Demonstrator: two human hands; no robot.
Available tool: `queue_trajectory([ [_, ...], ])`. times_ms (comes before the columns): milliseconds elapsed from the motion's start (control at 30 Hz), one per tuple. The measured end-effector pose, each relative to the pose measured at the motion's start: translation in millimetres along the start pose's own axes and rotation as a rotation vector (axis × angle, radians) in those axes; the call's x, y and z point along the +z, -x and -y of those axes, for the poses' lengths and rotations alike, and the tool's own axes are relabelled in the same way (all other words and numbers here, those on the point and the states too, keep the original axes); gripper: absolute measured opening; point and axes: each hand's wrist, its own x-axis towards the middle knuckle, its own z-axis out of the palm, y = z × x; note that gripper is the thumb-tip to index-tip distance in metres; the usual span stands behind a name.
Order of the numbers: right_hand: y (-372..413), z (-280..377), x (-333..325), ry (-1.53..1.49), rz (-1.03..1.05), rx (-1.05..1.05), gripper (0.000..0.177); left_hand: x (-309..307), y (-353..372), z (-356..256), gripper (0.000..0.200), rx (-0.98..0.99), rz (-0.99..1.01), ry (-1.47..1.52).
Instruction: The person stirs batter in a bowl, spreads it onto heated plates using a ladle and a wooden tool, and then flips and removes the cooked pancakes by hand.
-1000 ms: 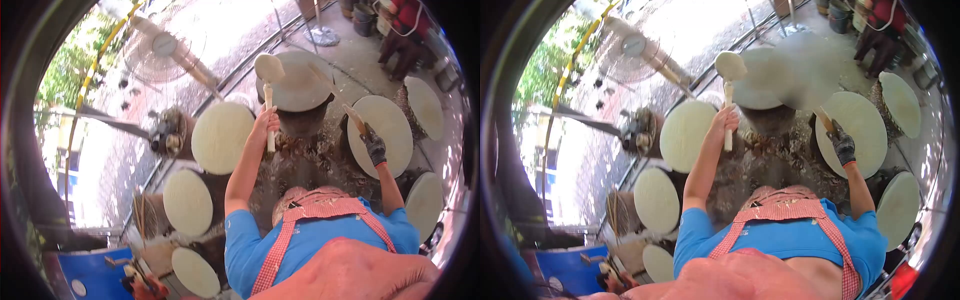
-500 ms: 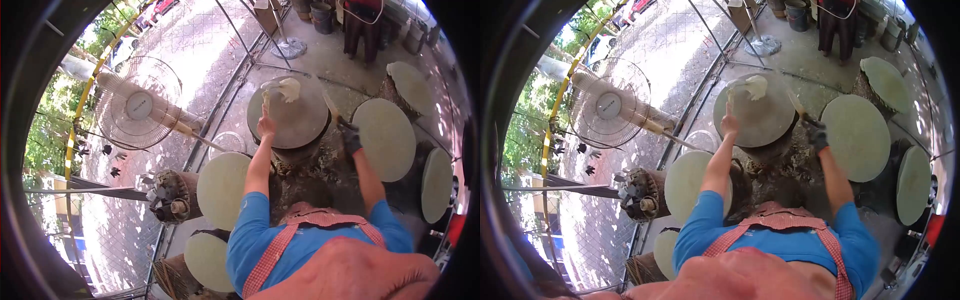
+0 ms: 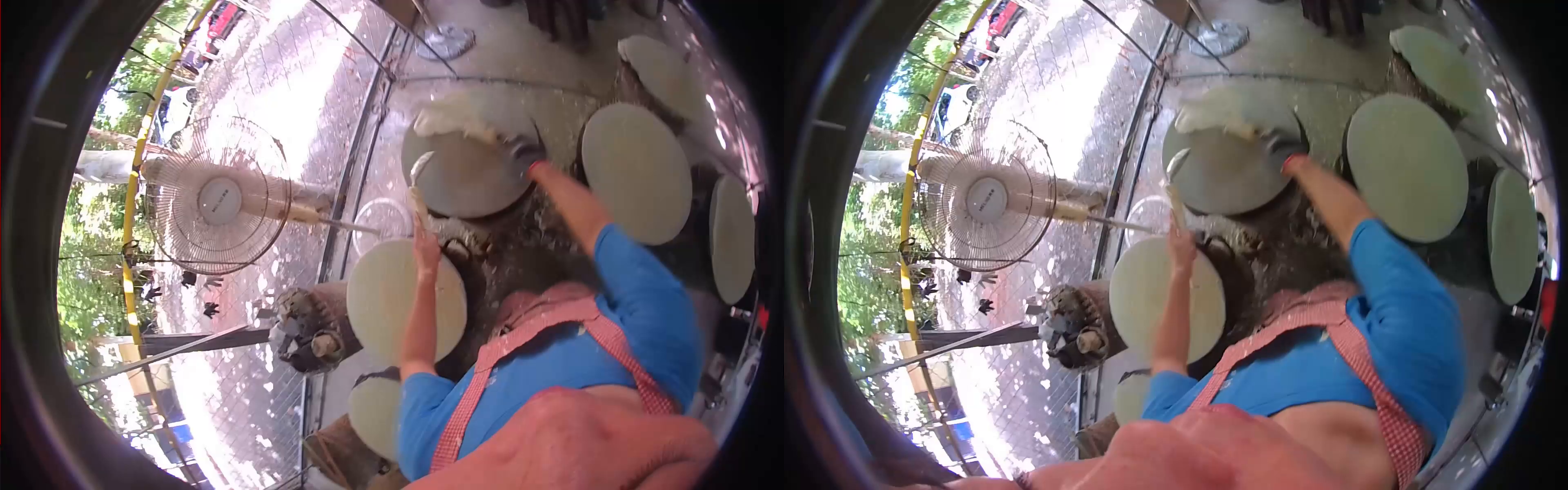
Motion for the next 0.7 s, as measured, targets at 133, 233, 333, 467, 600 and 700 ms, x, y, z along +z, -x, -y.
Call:
queue_trajectory([
  [133,-9,-49,92,-0.476,-0.150,0.416,0.039,-15,62,-1,0.063,0.126,-0.016,-0.126],
  [233,4,29,88,-0.619,-0.250,0.428,0.037,-19,71,7,0.064,0.065,0.015,-0.091],
  [333,11,9,42,-0.122,-0.064,0.023,0.028,-25,81,-9,0.065,0.015,0.046,-0.180],
  [467,25,-41,36,-0.970,-0.055,0.532,0.038,-31,77,1,0.066,0.016,0.051,-0.132],
  [600,8,-3,91,-0.955,-0.411,0.350,0.036,-15,73,-4,0.065,0.148,-0.072,-0.315],
  [700,26,-47,47,-1.059,-0.100,0.147,0.037,-20,80,-55,0.063,-0.472,0.138,-0.117],
])
